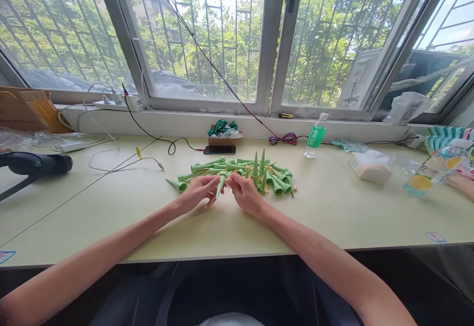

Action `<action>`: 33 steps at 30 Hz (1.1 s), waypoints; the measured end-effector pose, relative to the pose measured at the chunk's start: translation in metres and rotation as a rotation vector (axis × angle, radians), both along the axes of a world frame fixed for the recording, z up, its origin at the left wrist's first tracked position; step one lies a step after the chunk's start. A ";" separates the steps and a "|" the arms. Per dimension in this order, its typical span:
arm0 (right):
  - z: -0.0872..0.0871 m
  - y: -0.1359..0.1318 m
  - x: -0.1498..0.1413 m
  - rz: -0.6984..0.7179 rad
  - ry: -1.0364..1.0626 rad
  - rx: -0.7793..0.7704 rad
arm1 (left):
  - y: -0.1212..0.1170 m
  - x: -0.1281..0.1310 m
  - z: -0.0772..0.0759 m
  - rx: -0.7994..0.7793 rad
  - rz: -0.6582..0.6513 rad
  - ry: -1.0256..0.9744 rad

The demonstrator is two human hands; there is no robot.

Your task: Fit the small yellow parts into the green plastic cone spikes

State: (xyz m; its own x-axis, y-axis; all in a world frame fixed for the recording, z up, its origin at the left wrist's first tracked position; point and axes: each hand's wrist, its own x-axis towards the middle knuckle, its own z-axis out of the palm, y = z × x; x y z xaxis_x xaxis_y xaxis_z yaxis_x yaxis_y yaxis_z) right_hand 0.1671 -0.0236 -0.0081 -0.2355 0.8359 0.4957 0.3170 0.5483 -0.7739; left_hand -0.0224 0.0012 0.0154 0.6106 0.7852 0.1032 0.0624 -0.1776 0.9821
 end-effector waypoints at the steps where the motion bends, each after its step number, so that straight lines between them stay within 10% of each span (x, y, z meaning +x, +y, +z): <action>1: -0.001 0.000 0.000 0.001 0.008 -0.008 | 0.000 0.000 0.000 0.029 -0.002 0.004; 33: 0.003 -0.001 -0.006 -0.027 0.090 -0.081 | -0.003 0.006 -0.002 0.284 0.172 -0.032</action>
